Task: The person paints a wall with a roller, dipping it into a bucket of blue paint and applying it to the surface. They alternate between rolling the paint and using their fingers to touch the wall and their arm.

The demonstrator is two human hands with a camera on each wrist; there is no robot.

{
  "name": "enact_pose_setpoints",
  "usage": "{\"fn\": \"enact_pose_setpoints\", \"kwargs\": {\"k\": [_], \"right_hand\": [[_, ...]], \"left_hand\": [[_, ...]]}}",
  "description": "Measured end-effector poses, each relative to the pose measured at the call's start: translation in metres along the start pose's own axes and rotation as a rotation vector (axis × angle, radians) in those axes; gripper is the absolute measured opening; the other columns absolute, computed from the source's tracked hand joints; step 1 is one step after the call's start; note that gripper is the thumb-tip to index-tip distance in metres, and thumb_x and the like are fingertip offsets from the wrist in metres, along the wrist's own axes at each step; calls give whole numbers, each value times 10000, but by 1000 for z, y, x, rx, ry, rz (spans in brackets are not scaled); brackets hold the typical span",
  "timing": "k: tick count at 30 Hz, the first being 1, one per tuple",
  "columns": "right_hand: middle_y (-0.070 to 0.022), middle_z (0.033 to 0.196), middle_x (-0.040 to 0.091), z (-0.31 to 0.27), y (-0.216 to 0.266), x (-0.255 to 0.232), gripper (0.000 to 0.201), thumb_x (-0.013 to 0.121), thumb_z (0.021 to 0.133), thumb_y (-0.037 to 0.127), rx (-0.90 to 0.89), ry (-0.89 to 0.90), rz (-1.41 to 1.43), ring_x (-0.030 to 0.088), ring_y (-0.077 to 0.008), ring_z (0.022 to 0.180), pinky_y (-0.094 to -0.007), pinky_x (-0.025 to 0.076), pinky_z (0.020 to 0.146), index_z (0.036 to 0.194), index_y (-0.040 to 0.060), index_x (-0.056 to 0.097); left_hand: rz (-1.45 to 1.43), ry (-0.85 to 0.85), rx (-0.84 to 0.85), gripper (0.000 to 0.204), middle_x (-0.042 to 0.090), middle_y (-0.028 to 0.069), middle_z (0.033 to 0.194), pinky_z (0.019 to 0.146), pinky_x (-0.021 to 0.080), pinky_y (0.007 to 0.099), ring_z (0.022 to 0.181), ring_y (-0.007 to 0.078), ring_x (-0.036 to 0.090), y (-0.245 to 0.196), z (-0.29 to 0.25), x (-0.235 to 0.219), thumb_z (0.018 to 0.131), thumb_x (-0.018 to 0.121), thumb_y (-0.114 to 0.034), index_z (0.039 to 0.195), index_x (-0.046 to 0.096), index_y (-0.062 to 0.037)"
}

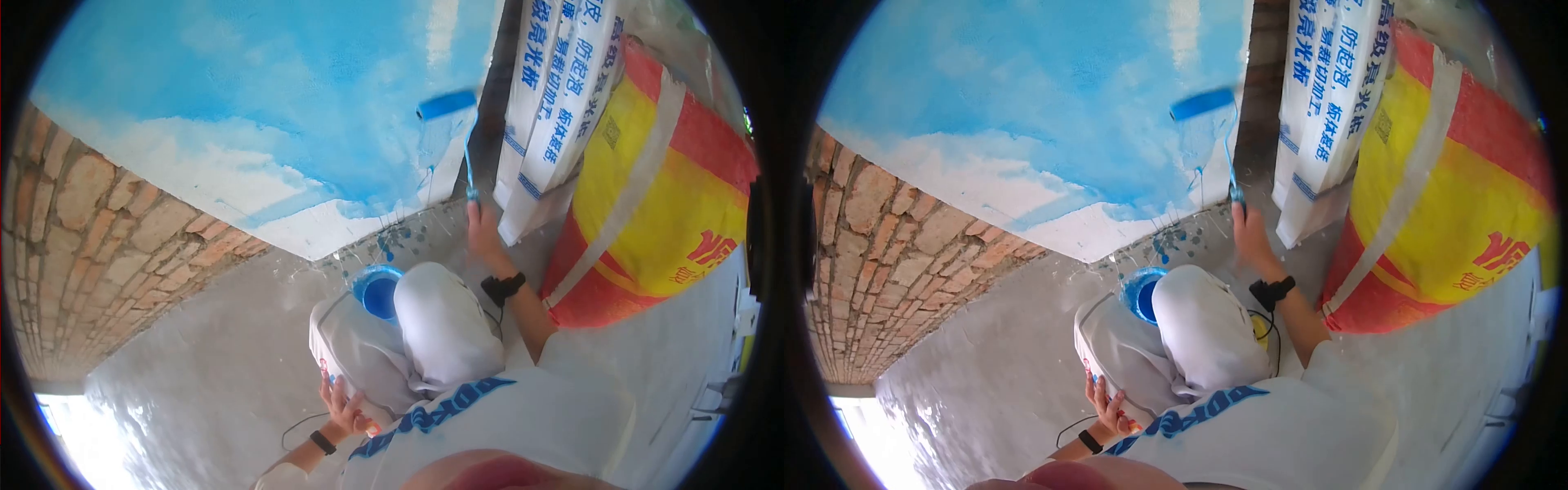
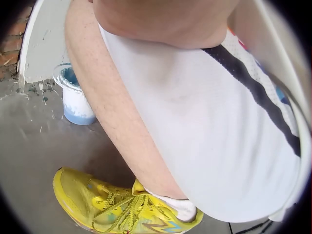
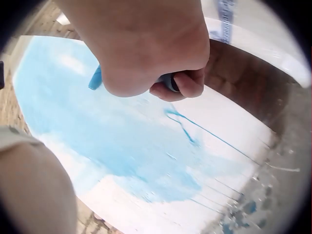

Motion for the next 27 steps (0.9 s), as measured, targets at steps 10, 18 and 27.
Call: {"fn": "enact_pose_setpoints", "kwargs": {"k": [10, 18, 27], "right_hand": [[-124, 595, 465, 9, -10, 1, 388, 474, 980, 288, -123, -62, -33, 435, -204, 559, -398, 349, 524, 746, -21, 505], [-196, 633, 515, -27, -81, 22, 401, 477, 973, 306, -42, 72, -98, 472, -273, 576, -440, 363, 545, 770, -36, 521], [-108, 624, 465, 24, 123, -32, 326, 428, 998, 257, -271, -66, 65, 465, -232, 523, -375, 367, 507, 869, -30, 511]], "left_hand": [[-6, -23, 38, 500, 313, 203, 1491, 1010, 251, 652, 1348, 532, 238, 4, 7, 3, 918, 341, -416, 1291, 543, -151], [14, -18, 2, 467, 312, 195, 1491, 972, 292, 656, 1343, 538, 245, 16, 7, 7, 889, 390, -369, 1279, 557, -173], [48, 18, -4, 463, 320, 173, 1498, 1003, 276, 644, 1368, 474, 248, 19, -1, 10, 921, 371, -446, 1257, 589, -213]]}}
Point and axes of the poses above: each hand's wrist, its own z-axis towards the middle knuckle, its own x-axis out of the palm, y = z × x, the point moved 4 cm from there along z, towards the middle knuckle
